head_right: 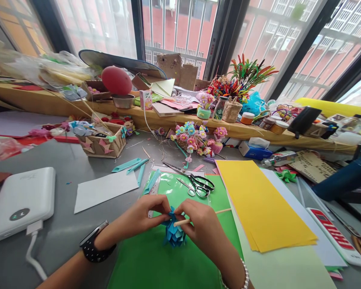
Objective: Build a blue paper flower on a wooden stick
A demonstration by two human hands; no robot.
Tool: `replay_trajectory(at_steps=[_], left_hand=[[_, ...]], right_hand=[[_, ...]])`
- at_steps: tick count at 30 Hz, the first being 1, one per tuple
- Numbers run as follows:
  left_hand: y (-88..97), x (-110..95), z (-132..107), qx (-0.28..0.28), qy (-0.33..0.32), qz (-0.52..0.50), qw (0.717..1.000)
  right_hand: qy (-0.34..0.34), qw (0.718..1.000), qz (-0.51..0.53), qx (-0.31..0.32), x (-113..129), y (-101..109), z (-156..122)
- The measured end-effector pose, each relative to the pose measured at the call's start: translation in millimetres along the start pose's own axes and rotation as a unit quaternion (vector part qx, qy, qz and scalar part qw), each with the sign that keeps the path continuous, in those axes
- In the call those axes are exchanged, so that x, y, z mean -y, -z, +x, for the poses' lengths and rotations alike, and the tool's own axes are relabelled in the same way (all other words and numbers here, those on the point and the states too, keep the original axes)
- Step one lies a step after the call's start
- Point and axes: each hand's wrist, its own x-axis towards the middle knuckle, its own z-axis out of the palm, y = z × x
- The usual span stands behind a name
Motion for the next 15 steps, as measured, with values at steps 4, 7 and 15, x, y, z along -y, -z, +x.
replay_trajectory(at_steps=[4,7,15], left_hand=[[-0.2,1.0,1.2,-0.004,0.007,-0.010,1.000],[-1.2,0.4,2.0,-0.016,0.008,0.000,1.000],[-5.3,-2.5,3.1,-0.044,0.001,0.046,0.998]], right_hand=[[0.006,1.000,-0.002,-0.005,-0.9,-2.2,-0.8],[0.014,1.000,-0.016,-0.009,-2.1,-3.0,-0.1],[0.015,0.999,-0.032,-0.014,0.0,-1.6,1.6]])
